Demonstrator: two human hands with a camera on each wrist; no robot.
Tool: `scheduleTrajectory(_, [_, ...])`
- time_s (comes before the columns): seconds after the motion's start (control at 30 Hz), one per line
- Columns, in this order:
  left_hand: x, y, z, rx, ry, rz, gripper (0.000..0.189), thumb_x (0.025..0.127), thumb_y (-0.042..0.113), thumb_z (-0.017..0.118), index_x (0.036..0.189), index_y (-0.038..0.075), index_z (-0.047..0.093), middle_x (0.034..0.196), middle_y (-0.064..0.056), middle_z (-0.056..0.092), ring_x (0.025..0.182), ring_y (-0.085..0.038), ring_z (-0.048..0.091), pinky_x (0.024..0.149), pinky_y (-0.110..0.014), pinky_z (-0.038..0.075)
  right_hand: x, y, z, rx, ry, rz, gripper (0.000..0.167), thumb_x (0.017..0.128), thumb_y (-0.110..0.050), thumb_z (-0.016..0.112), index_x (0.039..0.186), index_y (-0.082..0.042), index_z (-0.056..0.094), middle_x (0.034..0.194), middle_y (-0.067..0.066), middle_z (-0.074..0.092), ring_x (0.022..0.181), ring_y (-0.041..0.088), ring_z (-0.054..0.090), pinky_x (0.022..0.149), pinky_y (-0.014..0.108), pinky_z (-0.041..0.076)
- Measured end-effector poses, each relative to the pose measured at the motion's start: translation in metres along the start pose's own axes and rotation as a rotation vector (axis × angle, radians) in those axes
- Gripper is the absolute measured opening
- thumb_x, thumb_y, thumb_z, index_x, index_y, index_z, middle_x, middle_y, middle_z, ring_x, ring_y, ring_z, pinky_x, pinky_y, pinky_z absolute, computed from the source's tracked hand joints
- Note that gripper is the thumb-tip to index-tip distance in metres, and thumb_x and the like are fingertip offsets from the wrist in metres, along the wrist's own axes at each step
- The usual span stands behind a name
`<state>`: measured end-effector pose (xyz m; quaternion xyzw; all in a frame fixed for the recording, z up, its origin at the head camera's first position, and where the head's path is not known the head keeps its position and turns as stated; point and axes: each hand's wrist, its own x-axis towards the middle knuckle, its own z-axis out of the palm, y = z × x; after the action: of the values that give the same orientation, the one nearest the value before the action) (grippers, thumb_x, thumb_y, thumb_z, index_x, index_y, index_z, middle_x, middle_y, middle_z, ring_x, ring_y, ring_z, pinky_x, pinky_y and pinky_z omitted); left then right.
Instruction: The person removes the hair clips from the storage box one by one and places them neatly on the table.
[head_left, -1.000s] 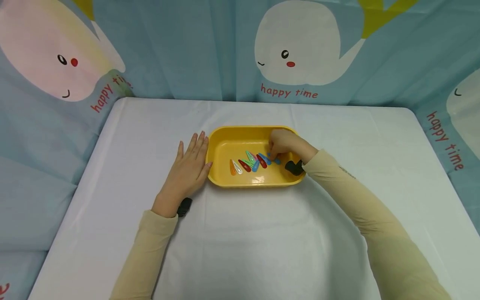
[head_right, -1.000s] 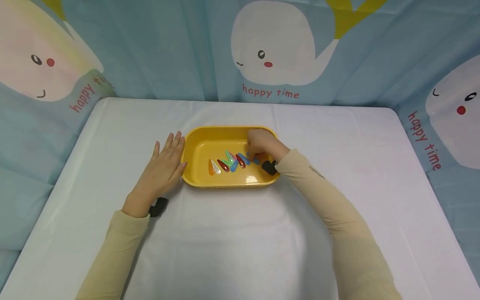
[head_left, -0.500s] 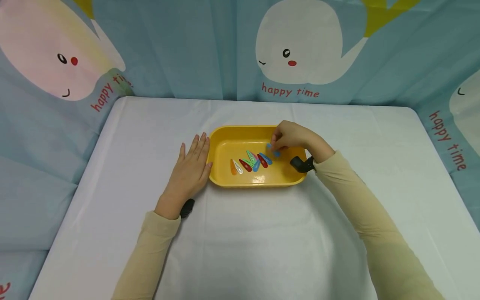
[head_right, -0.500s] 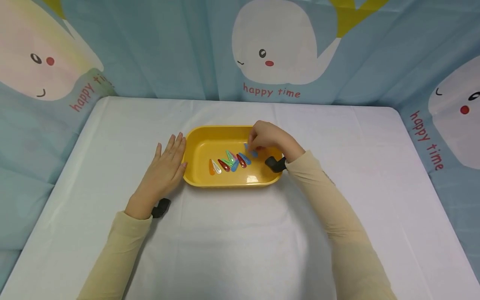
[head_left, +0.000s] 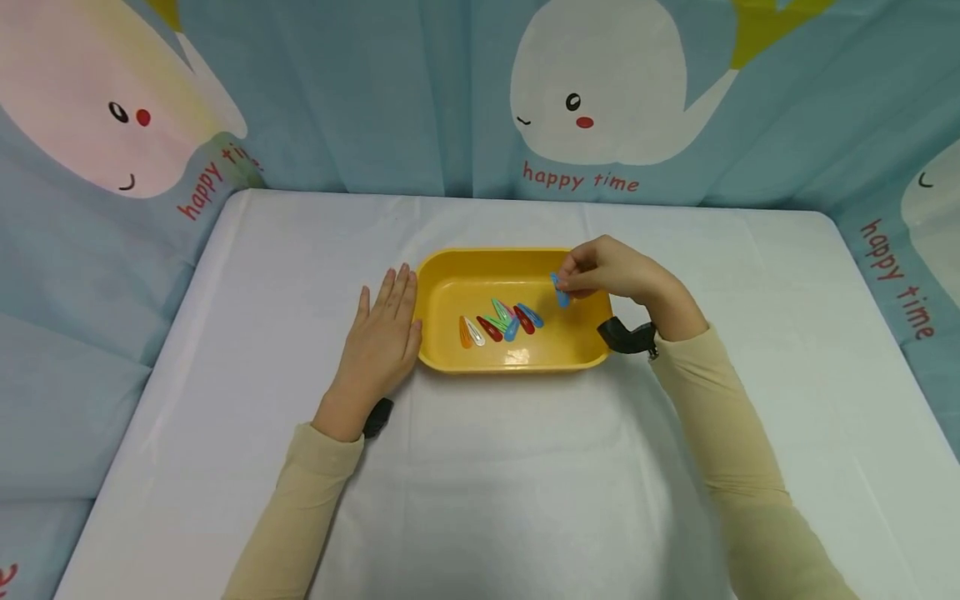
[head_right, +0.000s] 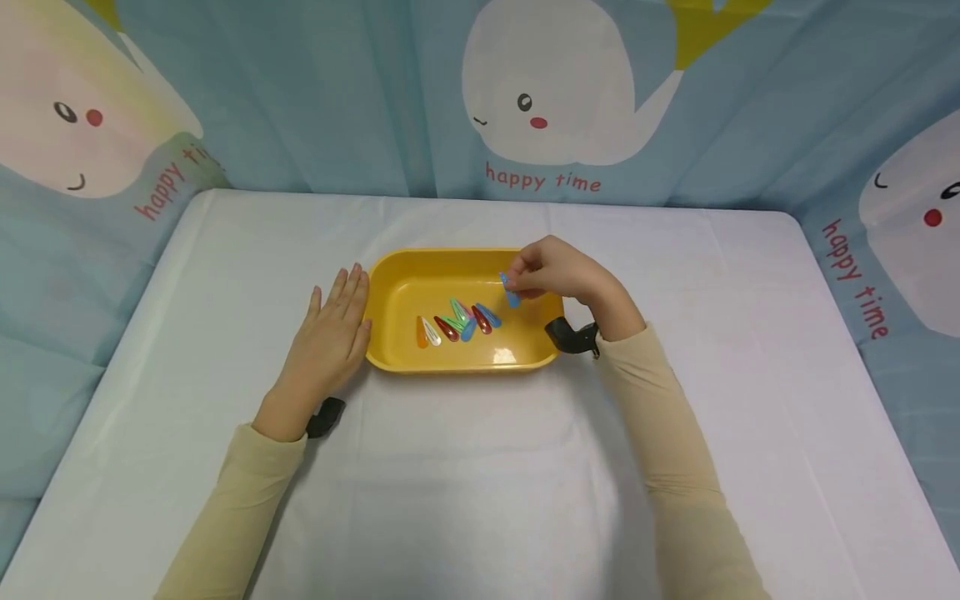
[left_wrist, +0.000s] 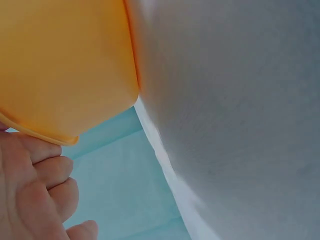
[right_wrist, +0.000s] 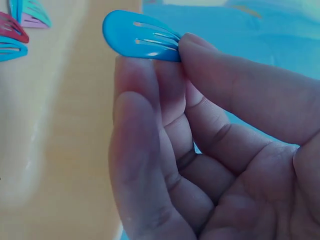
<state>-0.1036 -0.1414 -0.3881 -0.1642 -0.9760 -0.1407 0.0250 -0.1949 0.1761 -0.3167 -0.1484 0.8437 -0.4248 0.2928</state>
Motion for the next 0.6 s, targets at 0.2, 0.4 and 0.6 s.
scheduleTrajectory(0.2, [0.0,0.0,0.002,-0.023,0.0,0.003,0.059,0.1,0.024,0.032,0.15,-0.001,0.013,0.157,-0.012,0.008,0.144,-0.025,0.002,0.113,-0.049,0.001,-0.01,0.012,-0.005,0.081,0.035,-0.062,0.016,0.092,-0.009,0.059,0.09,0.006,0.062,0.082,0.011,0.066,0.088,0.035,0.062,0.081,0.03,0.053])
scheduleTrajectory(0.4, [-0.001,-0.001,0.002,-0.025,0.013,0.007,0.059,0.1,0.023,0.034,0.15,-0.001,0.013,0.157,-0.012,0.008,0.144,-0.025,0.001,0.113,-0.05,0.002,-0.017,0.021,-0.009,0.148,0.054,-0.114,0.018,0.092,-0.01,0.061,0.09,0.008,0.061,0.08,0.013,0.066,0.085,0.034,0.06,0.08,0.03,0.053])
scheduleTrajectory(0.6, [0.0,-0.002,0.003,-0.028,0.013,0.017,0.058,0.1,0.023,0.033,0.15,-0.001,0.013,0.156,-0.013,0.008,0.144,-0.026,0.002,0.113,-0.052,0.003,-0.026,0.029,-0.013,0.189,0.12,-0.105,0.018,0.091,-0.011,0.062,0.091,0.007,0.061,0.079,0.011,0.065,0.078,0.027,0.061,0.078,0.031,0.053])
